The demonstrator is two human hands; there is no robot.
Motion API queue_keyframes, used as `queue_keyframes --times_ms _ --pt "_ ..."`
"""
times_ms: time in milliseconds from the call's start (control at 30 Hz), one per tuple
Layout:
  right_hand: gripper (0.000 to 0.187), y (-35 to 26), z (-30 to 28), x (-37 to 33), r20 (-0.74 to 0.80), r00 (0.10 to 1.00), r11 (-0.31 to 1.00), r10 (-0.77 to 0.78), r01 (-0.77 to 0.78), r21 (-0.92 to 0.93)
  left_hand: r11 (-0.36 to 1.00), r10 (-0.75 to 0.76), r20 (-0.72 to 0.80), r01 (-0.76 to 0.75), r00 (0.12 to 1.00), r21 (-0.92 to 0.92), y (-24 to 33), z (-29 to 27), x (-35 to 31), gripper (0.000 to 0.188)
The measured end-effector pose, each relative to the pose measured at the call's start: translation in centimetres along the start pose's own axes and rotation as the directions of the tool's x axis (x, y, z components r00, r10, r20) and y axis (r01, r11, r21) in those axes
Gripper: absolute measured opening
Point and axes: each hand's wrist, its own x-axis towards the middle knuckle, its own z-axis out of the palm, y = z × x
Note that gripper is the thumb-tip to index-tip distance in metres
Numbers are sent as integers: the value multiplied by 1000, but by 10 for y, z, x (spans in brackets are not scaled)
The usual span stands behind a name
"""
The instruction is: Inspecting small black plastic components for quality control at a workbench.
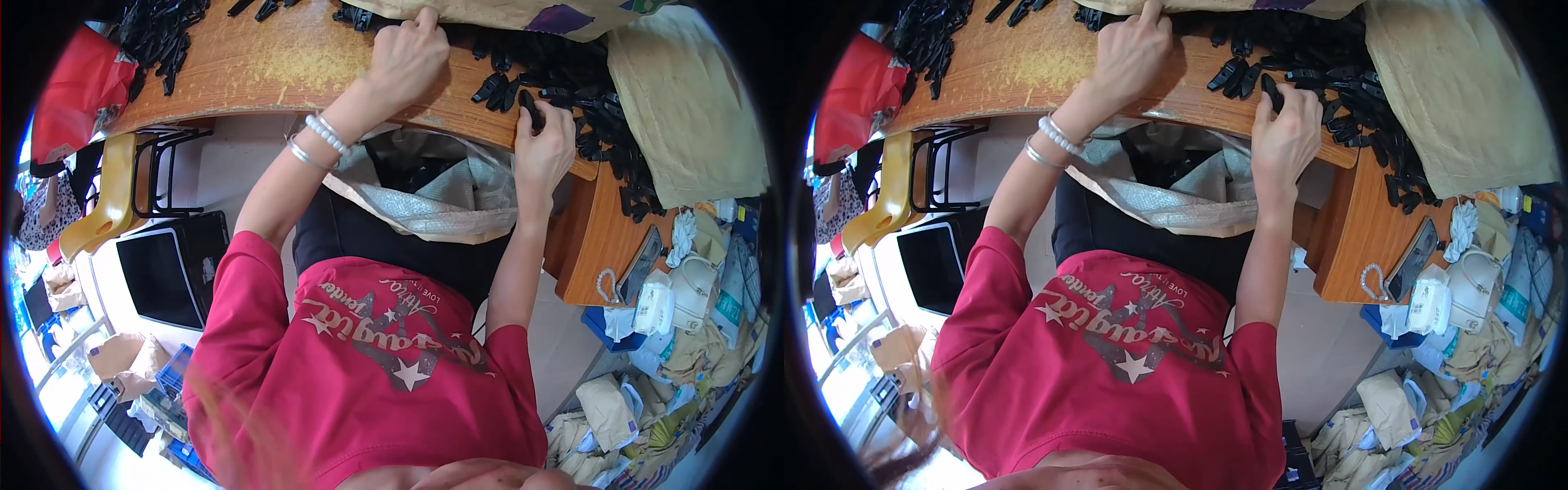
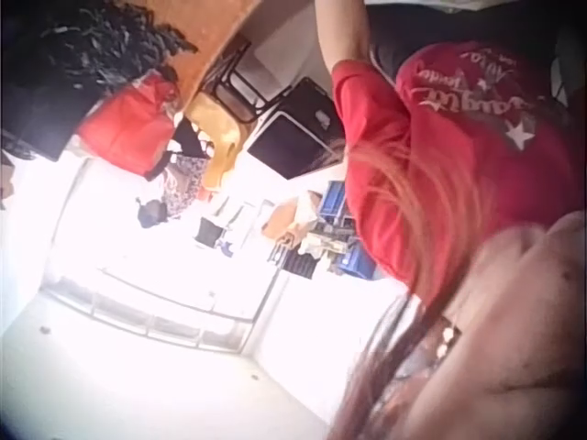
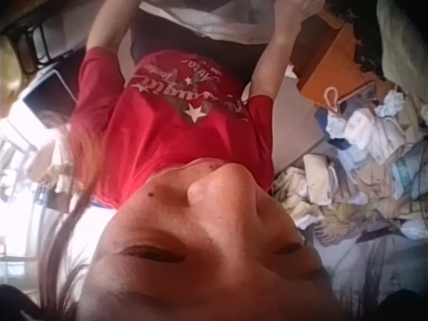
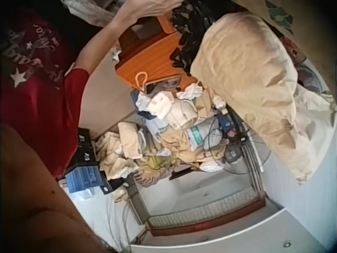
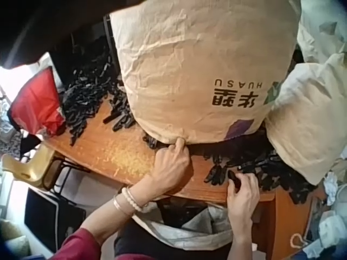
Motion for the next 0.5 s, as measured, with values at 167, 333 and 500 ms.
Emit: queue_keyframes --times_ms 167,333,500 --pt "22 -7 -13 -10 36 949 830 314 -293 475 842 -196 -120 104 973 -530 18 -36 -32 26" --pt "25 -16 -26 -13 363 884 478 295 -465 745 -328 -156 619 551 770 -768 26 -53 -49 25" --pt "22 -33 -47 -12 483 848 283 219 -529 800 -643 -19 624 468 781 -606 25 -46 -51 24"
